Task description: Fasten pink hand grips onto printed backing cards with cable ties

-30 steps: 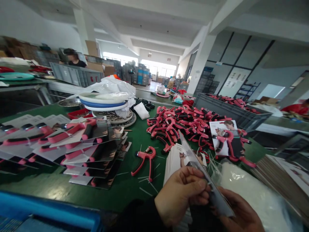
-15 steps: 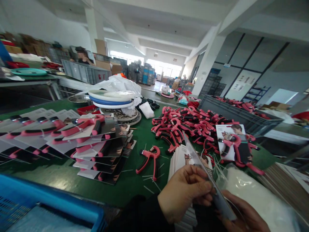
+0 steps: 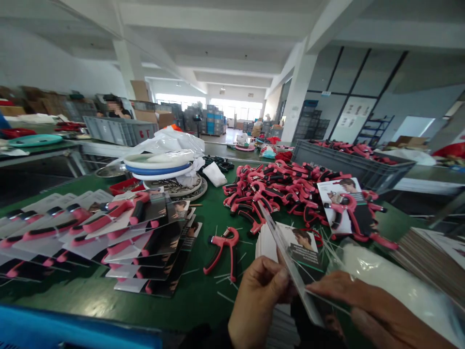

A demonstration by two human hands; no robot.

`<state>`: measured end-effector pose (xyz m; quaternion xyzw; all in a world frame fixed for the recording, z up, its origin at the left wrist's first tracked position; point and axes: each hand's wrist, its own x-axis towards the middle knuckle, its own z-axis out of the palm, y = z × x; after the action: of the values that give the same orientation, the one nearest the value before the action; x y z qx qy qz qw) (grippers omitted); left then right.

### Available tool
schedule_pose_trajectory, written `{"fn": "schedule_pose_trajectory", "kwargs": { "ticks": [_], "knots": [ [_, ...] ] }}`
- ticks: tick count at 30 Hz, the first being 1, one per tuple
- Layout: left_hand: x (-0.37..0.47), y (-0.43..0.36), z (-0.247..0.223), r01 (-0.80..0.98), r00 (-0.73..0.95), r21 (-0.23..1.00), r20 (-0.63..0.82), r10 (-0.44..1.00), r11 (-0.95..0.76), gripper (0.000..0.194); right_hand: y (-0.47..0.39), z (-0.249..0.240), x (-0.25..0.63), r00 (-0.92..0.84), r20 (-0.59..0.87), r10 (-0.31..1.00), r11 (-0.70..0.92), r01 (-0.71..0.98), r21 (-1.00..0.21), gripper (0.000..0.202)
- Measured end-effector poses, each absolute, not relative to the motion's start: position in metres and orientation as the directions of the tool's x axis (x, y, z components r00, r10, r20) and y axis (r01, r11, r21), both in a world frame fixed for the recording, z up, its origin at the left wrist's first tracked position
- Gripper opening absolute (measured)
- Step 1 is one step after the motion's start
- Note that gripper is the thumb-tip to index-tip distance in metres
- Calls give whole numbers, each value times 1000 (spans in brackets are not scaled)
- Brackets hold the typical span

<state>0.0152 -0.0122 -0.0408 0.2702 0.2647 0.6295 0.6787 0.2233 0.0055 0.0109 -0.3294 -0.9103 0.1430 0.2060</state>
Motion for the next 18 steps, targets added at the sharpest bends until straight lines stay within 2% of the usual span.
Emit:
{"fn": "schedule_pose_trajectory", "kwargs": {
  "ticks": [2, 5, 11, 14, 18],
  "knots": [
    [16, -17, -41, -695, -14, 718, -38, 999, 17, 35, 7, 19, 210, -735, 295, 611, 789, 533, -306, 41],
    [15, -22, -42, -672, -115, 740, -118, 986, 11, 34, 9, 21, 188, -760, 349, 548, 836, 493, -240, 38],
    [11, -22, -51, -661, -220, 749, -142, 965, -40, 33, 4, 10, 168, -764, 435, 477, 862, 503, -60, 35],
    [10, -20, -54, -733, -205, 680, -240, 949, 14, 38, 1, 12, 161, -755, 416, 507, 857, 495, -148, 27],
    [8, -24, -54, -735, -237, 677, -283, 929, 19, 40, 0, 23, 153, -767, 252, 589, 800, 511, -314, 23]
  ]
}}
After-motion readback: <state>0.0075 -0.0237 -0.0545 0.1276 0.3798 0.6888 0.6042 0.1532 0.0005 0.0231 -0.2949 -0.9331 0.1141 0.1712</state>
